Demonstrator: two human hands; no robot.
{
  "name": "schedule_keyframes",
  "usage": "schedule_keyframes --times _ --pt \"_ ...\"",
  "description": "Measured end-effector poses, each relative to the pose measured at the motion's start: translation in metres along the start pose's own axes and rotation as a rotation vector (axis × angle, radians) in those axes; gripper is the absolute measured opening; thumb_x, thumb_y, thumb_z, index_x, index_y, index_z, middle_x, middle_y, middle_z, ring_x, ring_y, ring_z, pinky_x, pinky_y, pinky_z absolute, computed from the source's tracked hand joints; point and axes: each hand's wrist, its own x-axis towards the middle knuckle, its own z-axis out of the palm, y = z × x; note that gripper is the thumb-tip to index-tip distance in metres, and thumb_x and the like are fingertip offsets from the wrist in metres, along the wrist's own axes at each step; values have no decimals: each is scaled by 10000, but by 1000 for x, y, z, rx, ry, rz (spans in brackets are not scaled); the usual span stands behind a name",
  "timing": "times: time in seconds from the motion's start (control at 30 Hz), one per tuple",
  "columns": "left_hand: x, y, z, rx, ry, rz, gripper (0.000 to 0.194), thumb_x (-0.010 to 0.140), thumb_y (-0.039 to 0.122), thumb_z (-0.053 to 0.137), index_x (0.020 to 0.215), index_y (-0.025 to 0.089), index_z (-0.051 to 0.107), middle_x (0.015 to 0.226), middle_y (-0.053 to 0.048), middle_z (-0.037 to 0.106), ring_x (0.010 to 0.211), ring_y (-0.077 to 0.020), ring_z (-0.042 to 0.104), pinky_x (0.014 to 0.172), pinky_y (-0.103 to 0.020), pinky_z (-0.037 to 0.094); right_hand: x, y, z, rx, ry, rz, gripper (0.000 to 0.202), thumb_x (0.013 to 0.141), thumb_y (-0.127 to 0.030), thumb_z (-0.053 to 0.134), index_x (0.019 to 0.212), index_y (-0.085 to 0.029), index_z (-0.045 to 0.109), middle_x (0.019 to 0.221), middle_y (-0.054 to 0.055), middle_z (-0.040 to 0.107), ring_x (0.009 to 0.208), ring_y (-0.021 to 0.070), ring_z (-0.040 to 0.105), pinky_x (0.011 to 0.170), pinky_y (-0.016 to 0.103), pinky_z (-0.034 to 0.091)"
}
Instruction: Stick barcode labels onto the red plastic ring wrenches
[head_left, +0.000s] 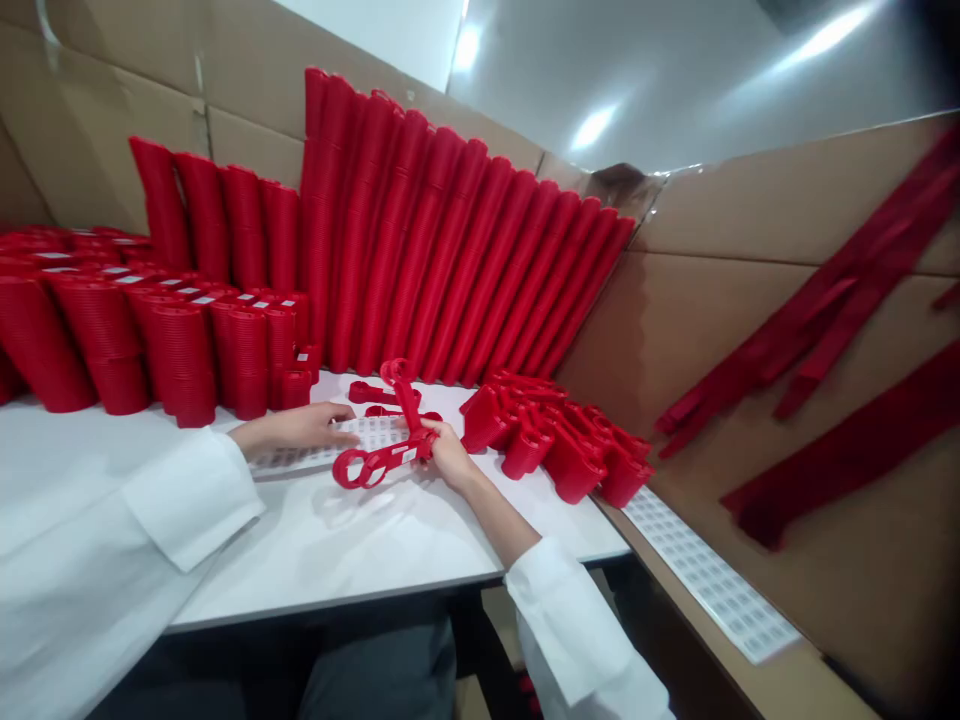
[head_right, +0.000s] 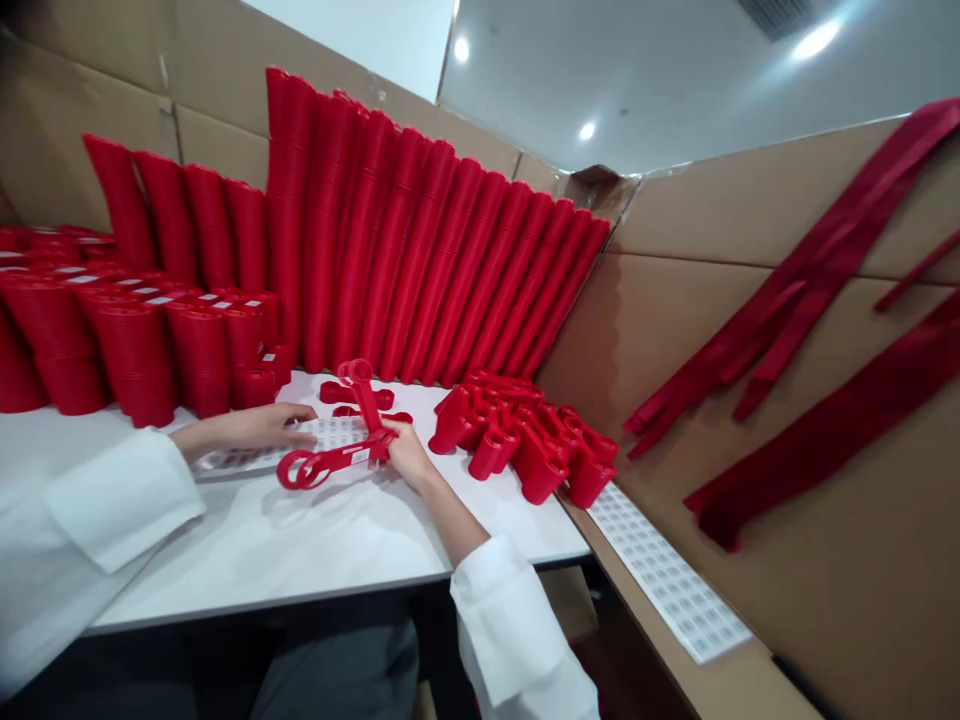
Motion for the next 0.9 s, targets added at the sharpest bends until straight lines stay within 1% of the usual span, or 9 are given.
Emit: schedule_keyframes --times 0.13,0.23,0.33,0.43,0.5,0.57,0.63,0.73,0.9 --pt "-8 -5 -13 122 -15 -63 623 693 663 527 1062 162 559 1064 -90 620 922 -255 573 715 -262 418 1 -3 -3 26 40 -8 448 666 -205 452 1051 -82 646 460 -8 557 370 103 502 347 172 313" --pt "-9 -5 -18 212 5 -48 574 715 662 502 993 163 552 968 -80 631 852 -245 579 673 -268 405 2 -3 -4 39 71 -13 450 648 -214 458 1033 -87 654 479 -8 564 372 103 501 346 178 306" --pt "-9 -4 -19 237 47 -13 510 736 638 486 934 170 534 831 -44 615 751 -217 565 627 -267 386 3 -3 -6 36 103 -44 472 632 -198 442 1040 -93 654 483 -15 559 383 98 494 361 182 318" --pt "-9 -2 -15 125 122 54 454 723 576 538 939 177 533 852 -28 612 765 -201 558 645 -260 393 2 -5 -7 6 117 -29 496 624 -194 434 1057 -89 650 476 -15 555 386 101 495 365 183 322" --pt "-8 0 -11 15 192 86 388 693 514 584 875 173 552 849 -22 616 777 -195 558 659 -255 399 0 -6 -6 4 119 -15 497 621 -205 443 1057 -89 651 484 -15 558 379 100 495 359 183 316" --pt "-7 2 -7 -62 235 72 325 667 470 600 772 163 567 769 -14 610 733 -189 556 636 -256 396 -1 -7 -5 5 103 -24 492 622 -212 456 1056 -91 653 498 -15 564 383 99 500 362 183 323" --pt "-6 2 -5 -101 229 24 301 650 451 606 703 157 574 675 -5 592 657 -179 544 578 -253 378 -3 -8 -3 -7 72 -33 486 624 -214 466 1054 -87 654 498 -15 566 386 101 504 367 186 336" --pt "-7 2 -7 -133 207 -13 303 635 448 616 670 149 586 615 0 573 597 -163 520 520 -242 342 -3 -8 -2 -35 37 -14 484 621 -208 470 1051 -84 655 486 -17 564 382 106 504 367 192 344" --pt "-13 10 -14 -155 141 27 352 645 494 602 647 142 589 587 11 521 570 -135 465 515 -236 322 -3 -9 -3 -12 90 -32 501 601 -190 442 1043 -99 660 496 -18 569 384 100 500 383 190 351"
